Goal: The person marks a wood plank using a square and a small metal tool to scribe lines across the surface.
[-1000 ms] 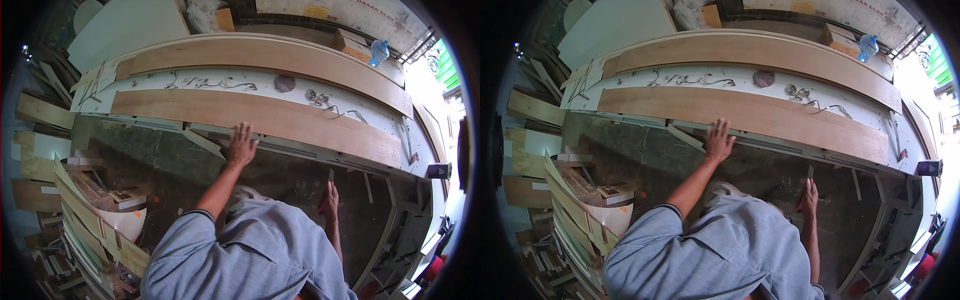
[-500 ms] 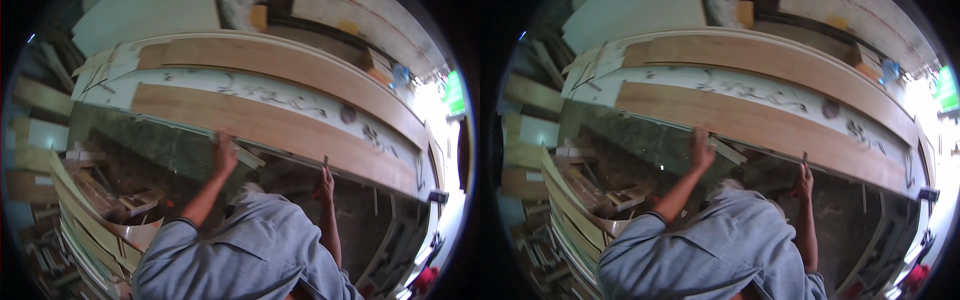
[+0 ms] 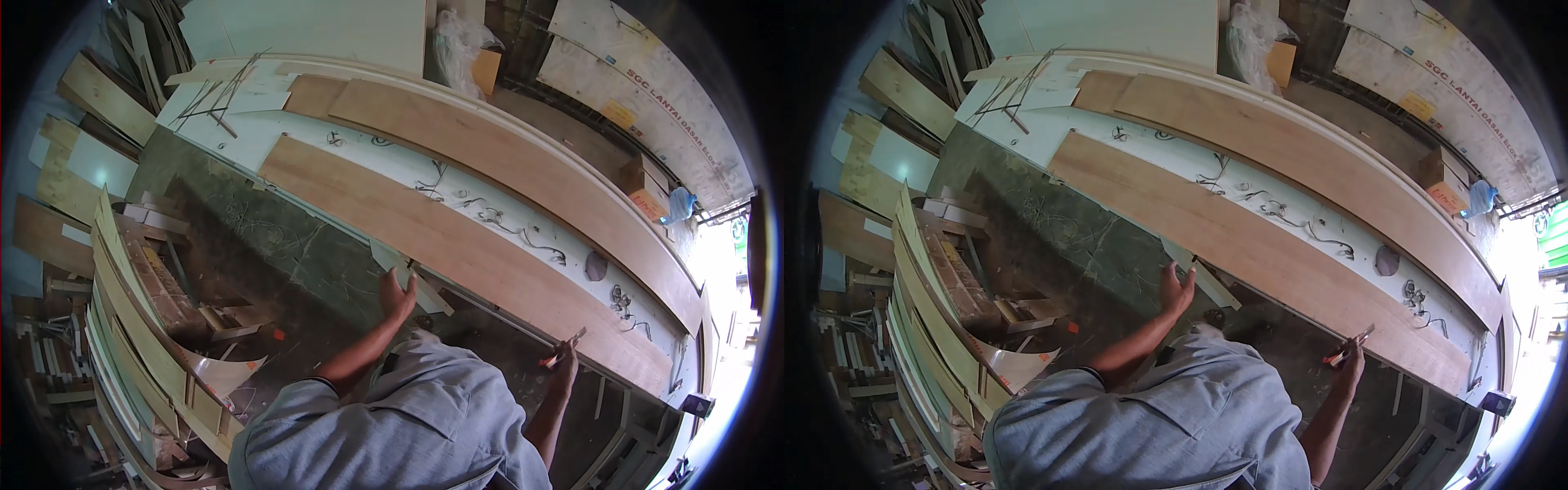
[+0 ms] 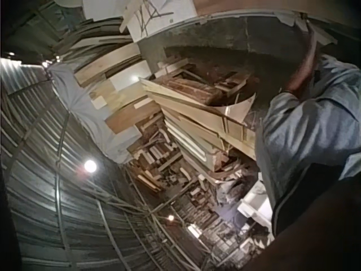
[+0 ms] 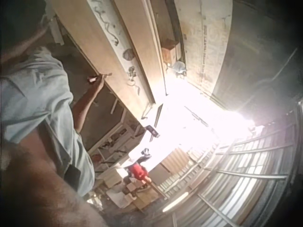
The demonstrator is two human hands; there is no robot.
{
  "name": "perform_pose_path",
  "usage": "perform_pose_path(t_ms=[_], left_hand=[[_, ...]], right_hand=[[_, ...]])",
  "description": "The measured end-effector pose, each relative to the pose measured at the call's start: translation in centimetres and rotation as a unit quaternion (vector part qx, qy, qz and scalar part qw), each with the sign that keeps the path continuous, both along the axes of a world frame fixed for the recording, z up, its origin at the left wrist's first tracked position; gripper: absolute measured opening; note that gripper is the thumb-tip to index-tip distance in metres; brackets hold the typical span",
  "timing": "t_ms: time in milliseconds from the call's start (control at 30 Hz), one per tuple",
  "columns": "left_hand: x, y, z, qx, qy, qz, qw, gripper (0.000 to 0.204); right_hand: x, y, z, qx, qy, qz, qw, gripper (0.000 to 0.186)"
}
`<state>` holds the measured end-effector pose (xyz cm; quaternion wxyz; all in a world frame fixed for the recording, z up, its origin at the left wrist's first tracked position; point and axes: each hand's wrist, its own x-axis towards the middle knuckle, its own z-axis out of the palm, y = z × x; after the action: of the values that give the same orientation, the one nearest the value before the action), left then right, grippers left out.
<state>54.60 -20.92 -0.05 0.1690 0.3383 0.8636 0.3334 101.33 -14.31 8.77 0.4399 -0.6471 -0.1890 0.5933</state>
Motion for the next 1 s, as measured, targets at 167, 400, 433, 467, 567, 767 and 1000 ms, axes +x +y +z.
perform_pose_path(t_ms=[167,400,433,467,567,767,1000], left_hand=[[-0.4,5.3,-1.9,0.108,-0.529,0.228,0.810,0.055],[-0.1,8.0,0.5,0.036,-0.393,0.251,0.884,0.052],[-0.2,7.5,0.9,-0.002,-0.182,0.240,0.953,0.057],[-0.5,7.3,1.3,-0.057,0.024,0.214,0.975,0.062],[-2.8,6.5,2.4,0.000,0.216,0.069,0.974,0.071],[-12.7,7.1,2.1,-0.087,0.266,-0.116,0.953,0.072],[-34.8,6.3,1.1,-0.027,0.278,-0.074,0.957,0.071]], right_hand=[[3.9,8.1,-3.5,0.055,0.190,-0.073,0.978,0.028],[8.2,20.4,-9.9,0.056,0.220,-0.204,0.952,0.043],[8.4,20.5,-10.2,0.085,0.153,-0.138,0.975,0.057],[8.1,20.2,-10.4,0.092,0.171,-0.115,0.974,0.057],[4.7,15.9,-10.0,0.123,0.012,0.069,0.990,0.074],[-10.8,4.5,-5.8,0.234,-0.490,0.325,0.774,0.061],[-22.1,-2.3,-1.1,0.121,-0.584,0.116,0.794,0.058]])
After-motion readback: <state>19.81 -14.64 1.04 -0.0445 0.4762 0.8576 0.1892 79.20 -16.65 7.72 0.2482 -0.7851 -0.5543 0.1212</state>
